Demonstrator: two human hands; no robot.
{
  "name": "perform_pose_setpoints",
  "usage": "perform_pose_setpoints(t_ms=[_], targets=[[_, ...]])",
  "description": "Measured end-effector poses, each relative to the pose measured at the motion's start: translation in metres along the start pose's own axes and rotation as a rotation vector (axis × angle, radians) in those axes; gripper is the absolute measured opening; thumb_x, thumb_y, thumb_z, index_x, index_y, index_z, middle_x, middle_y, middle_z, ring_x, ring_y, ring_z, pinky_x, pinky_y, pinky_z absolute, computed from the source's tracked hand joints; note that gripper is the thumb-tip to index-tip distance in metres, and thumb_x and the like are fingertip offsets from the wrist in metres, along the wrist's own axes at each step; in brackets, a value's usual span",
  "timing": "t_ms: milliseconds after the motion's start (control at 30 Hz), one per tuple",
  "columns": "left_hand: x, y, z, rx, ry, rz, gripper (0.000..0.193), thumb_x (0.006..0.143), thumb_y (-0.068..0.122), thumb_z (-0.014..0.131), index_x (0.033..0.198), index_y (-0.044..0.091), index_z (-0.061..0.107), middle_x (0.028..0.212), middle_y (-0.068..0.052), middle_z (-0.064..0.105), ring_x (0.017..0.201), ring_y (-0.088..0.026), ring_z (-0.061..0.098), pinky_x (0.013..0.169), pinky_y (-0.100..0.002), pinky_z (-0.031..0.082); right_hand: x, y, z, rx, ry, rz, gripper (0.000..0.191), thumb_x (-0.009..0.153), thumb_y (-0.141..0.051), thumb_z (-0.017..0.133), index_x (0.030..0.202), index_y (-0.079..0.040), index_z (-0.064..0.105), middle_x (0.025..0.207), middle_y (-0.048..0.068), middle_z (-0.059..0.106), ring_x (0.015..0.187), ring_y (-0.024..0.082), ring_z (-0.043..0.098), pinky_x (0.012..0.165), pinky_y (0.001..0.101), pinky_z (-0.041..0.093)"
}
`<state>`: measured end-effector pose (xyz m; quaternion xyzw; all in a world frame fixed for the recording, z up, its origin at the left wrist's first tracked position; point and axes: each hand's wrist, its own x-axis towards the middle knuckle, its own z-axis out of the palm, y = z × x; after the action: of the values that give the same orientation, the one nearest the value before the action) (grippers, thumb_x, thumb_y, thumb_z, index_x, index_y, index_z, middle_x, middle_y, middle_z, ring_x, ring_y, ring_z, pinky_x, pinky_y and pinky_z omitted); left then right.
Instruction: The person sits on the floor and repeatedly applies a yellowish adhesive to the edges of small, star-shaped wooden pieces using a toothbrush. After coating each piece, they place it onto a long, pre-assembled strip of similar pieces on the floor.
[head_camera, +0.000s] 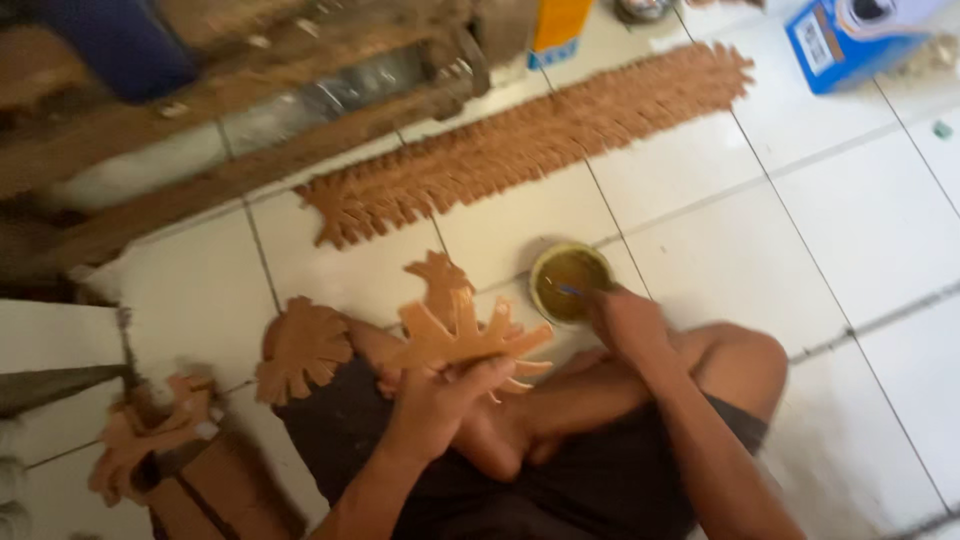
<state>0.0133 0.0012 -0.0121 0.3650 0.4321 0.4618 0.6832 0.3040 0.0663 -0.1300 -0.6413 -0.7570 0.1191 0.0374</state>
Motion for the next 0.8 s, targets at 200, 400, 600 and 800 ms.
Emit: perform_pose_setpoints(t_ms=[200, 400, 600, 800], targets=[[0.013, -0.006, -0.004, -0.286, -0.083, 0.012, 0.027, 0.091, -0.002, 0.073, 0.117, -0.008, 0.071, 0.102, -0.008, 0.074, 0.091, -0.013, 0.068, 0.082, -0.028, 0.055, -0.055, 0.052, -0.046, -0.044, 0.163, 0.080, 0.029, 0.090, -0.023, 0.066, 0.117, -0.019, 0.075, 0.096, 0.009, 0.072, 0.075, 0.035, 0.070, 0.065, 0.0454, 0.055], [0.024, -0.021, 0.012, -0.381, 0.006, 0.003, 0.026, 0.091, -0.004, 0.071, 0.116, -0.010, 0.071, 0.107, -0.012, 0.076, 0.095, -0.016, 0.070, 0.088, -0.030, 0.054, -0.121, 0.049, -0.096, 0.507, 0.616, 0.350, 0.018, 0.110, -0.007, 0.067, 0.126, -0.003, 0.075, 0.092, 0.008, 0.072, 0.075, 0.012, 0.061, 0.067, 0.0271, 0.047], [0.019, -0.010, 0.036, -0.425, -0.062, -0.003, 0.032, 0.094, 0.000, 0.065, 0.124, -0.010, 0.068, 0.114, -0.013, 0.074, 0.103, -0.016, 0.068, 0.093, -0.031, 0.054, -0.122, -0.049, -0.096, 0.789, 0.714, 0.111, 0.024, 0.098, 0.001, 0.065, 0.121, 0.001, 0.072, 0.089, 0.005, 0.069, 0.078, 0.009, 0.061, 0.070, 0.0222, 0.048], [0.009, 0.003, 0.036, -0.376, -0.085, 0.017, 0.033, 0.094, -0.002, 0.064, 0.125, -0.009, 0.068, 0.119, -0.012, 0.073, 0.107, -0.015, 0.068, 0.097, -0.029, 0.052, -0.093, -0.100, -0.117, 0.869, 0.585, -0.038, 0.023, 0.092, 0.004, 0.067, 0.114, 0.004, 0.073, 0.077, 0.005, 0.060, 0.069, 0.010, 0.054, 0.062, 0.0235, 0.042]])
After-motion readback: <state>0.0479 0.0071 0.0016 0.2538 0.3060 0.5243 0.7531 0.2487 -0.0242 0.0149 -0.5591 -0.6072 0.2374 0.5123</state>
